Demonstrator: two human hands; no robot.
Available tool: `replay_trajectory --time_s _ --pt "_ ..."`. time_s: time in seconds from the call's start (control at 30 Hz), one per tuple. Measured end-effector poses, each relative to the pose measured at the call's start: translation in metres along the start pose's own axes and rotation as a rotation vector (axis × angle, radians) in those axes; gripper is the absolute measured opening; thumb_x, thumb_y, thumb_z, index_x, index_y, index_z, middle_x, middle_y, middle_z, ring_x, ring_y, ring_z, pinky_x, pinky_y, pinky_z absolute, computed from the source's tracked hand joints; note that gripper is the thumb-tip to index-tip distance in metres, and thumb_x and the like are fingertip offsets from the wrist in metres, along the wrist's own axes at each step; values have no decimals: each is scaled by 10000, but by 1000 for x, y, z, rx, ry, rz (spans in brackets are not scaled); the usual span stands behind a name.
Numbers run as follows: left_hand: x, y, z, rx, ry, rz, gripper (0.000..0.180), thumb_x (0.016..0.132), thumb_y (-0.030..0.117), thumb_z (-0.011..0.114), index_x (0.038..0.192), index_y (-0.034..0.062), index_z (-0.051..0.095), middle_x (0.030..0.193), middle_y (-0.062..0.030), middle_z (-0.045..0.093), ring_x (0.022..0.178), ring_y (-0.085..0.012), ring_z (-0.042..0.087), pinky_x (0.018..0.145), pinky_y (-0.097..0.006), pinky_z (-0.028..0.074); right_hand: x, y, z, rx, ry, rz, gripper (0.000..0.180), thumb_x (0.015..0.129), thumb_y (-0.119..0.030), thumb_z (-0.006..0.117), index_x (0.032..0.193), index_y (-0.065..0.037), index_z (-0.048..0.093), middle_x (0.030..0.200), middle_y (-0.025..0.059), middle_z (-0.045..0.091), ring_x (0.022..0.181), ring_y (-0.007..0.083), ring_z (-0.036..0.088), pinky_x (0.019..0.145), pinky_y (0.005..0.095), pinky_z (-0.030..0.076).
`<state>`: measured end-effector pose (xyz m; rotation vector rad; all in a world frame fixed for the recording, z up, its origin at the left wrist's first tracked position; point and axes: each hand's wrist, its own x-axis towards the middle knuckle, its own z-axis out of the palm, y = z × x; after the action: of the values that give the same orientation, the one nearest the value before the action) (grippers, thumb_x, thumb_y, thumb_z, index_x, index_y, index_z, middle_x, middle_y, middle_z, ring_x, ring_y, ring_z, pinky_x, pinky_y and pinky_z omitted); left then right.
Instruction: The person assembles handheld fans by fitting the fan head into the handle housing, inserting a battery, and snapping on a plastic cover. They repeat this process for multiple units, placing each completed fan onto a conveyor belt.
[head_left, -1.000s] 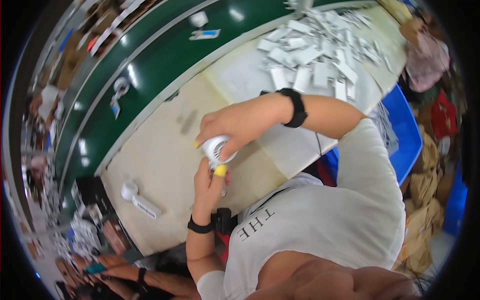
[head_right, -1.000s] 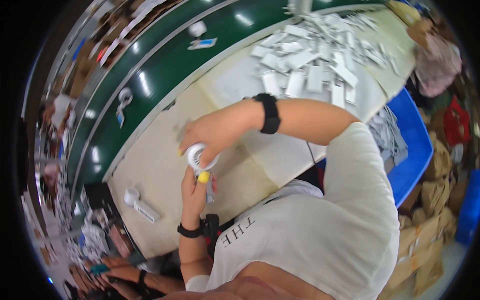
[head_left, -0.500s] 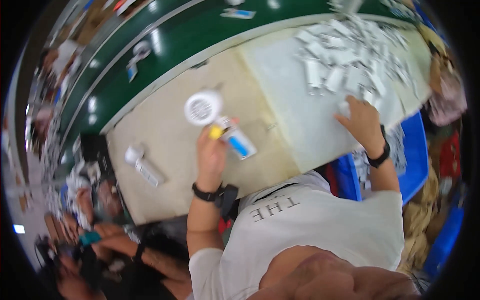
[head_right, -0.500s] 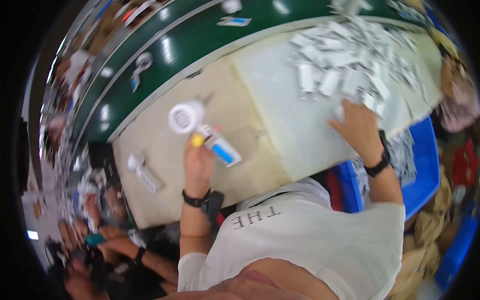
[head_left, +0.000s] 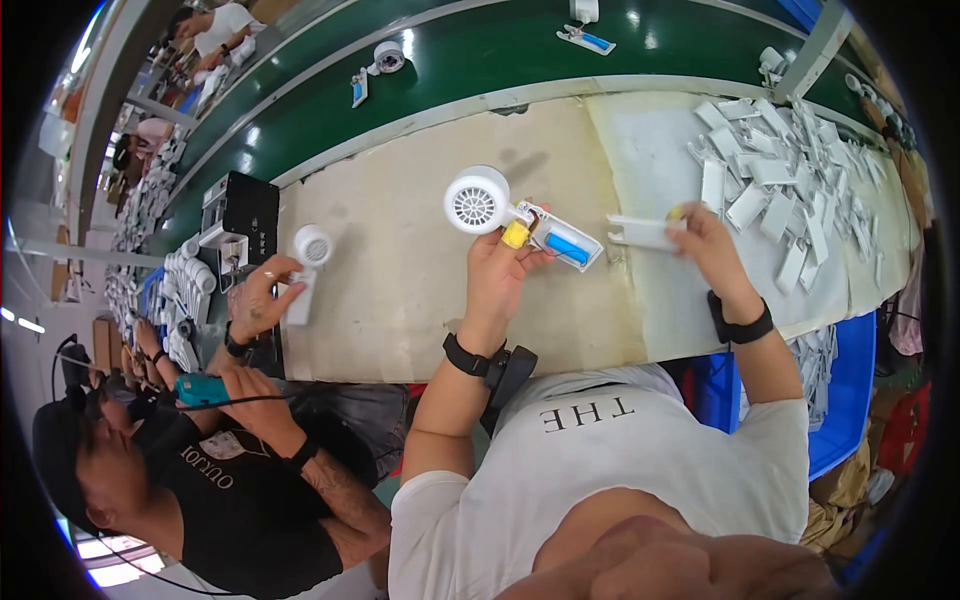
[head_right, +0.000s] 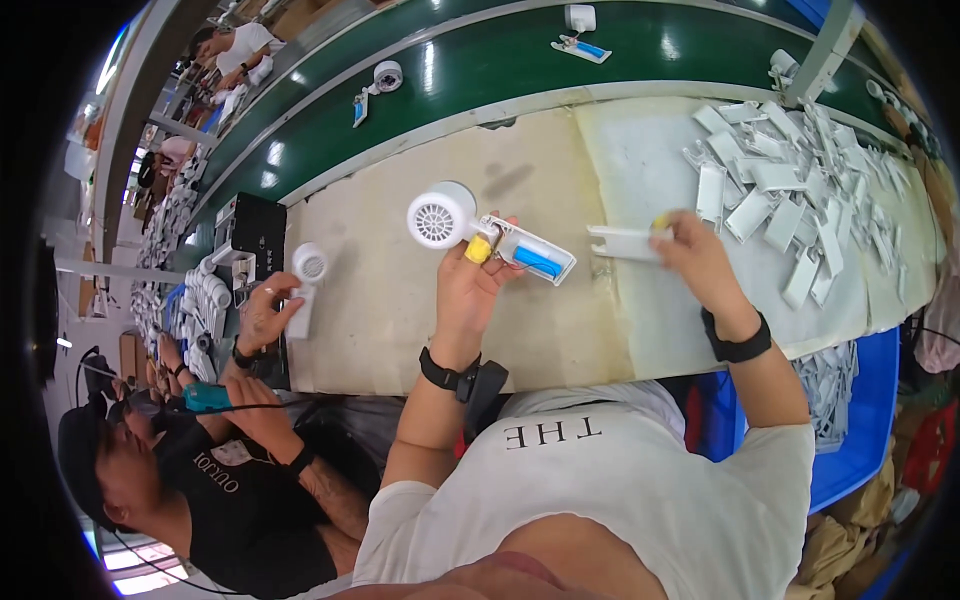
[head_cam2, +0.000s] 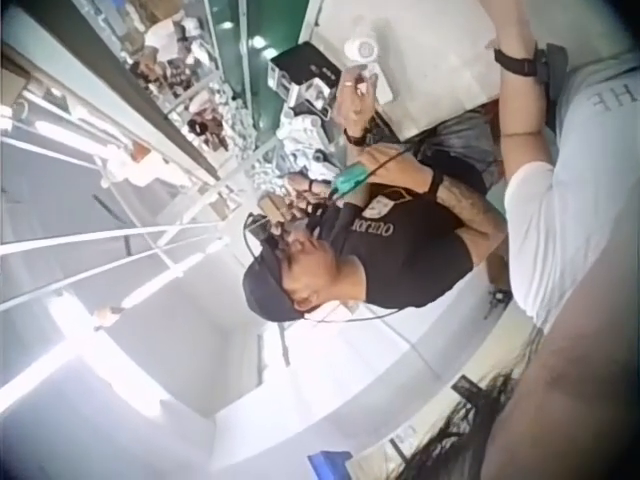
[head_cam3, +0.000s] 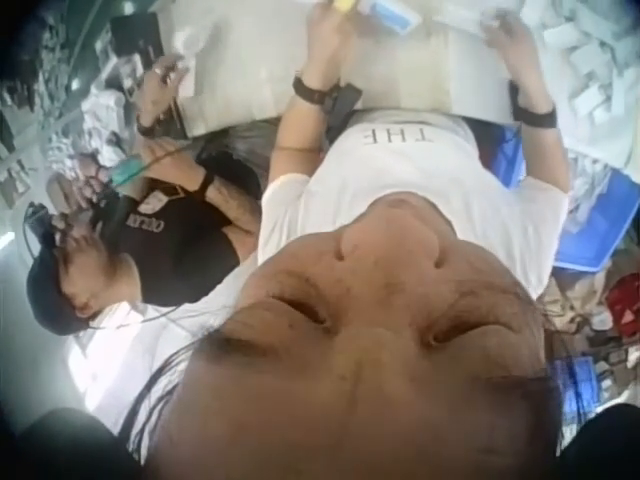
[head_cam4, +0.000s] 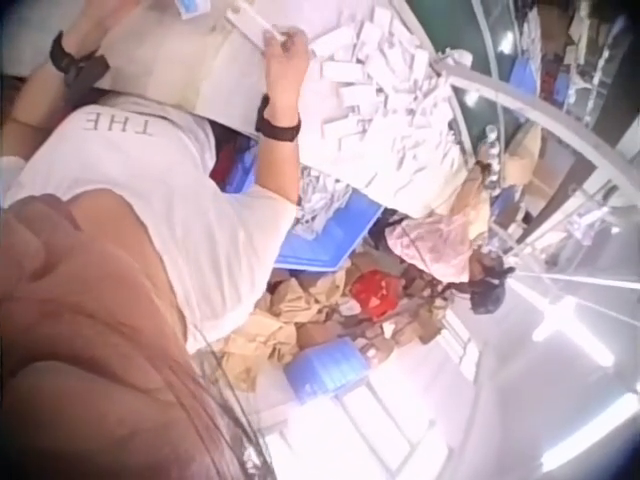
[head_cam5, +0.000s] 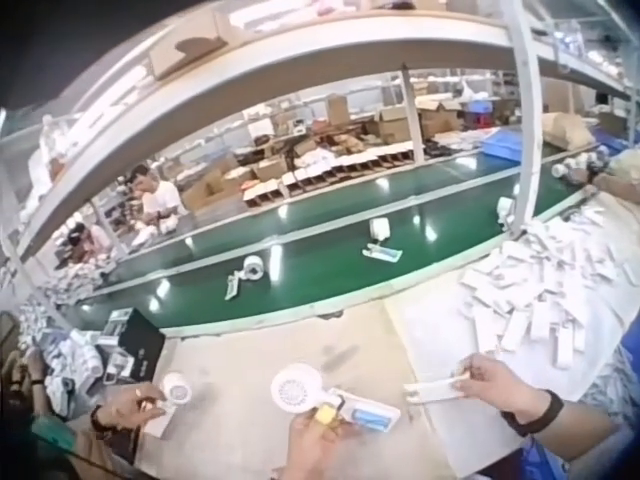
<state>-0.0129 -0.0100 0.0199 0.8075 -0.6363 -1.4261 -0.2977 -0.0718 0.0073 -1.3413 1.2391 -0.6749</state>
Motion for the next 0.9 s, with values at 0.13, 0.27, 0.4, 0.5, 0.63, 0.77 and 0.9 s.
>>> replay_trajectory --time_s 0.13,0.27,0.4,0.5,0.63,0.77,0.9 --pt "-6 -2 -8 -30 34 -1 356 910 166 490 1223 -2 462 1180 -157 542 886 -194 611 704 -305 534 -25 -26 13 -1143 230 -576 402 718 -146 679 1075 -32 535 1117 132 518 1008 288 515 855 380 427" --pt "-6 -4 -3 -51 46 -38 352 905 161 491 1214 -6 465 1162 -144 552 898 -191 610 715 -308 534 -14 -32 33 -1119 17 -810 455 695 -173 687 1104 -54 527 1198 148 481 1083 327 469 902 416 398" --pt "-9 -3 5 -80 71 -39 346 904 146 482 1213 -8 467 1166 -144 554 915 -190 608 721 -309 532 6 -29 40 -1174 -144 -462 437 747 -175 647 1148 -81 500 1156 143 498 1052 323 485 859 385 420" --pt "-12 -5 4 -54 84 -12 347 907 146 481 1218 -8 468 1181 -148 548 927 -193 606 725 -308 531 14 -47 38 -808 -61 -251 470 767 -143 630 1202 -72 467 1114 150 504 1032 320 496 827 369 432" --pt "-13 -7 8 -36 94 24 339 913 147 477 1217 -4 476 1195 -150 542 933 -192 606 729 -309 530 13 -61 55 -364 -164 -490 557 752 -131 649 1260 -79 428 1109 145 506 1024 305 503 831 382 428" --pt "-14 -10 8 -71 101 76 323 909 136 493 1200 -2 493 1163 -130 558 932 -184 604 743 -322 532 4 -82 84 -414 -326 -734 669 689 -134 706 1283 -86 404 1227 126 476 1113 286 478 904 376 414" --pt "-16 -13 1 -93 98 83 315 903 127 509 1191 2 502 1129 -109 573 946 -179 598 759 -326 533 4 -81 96 -484 -349 -861 662 666 -115 715 1252 -78 412 1297 124 444 1149 315 471 922 369 430"
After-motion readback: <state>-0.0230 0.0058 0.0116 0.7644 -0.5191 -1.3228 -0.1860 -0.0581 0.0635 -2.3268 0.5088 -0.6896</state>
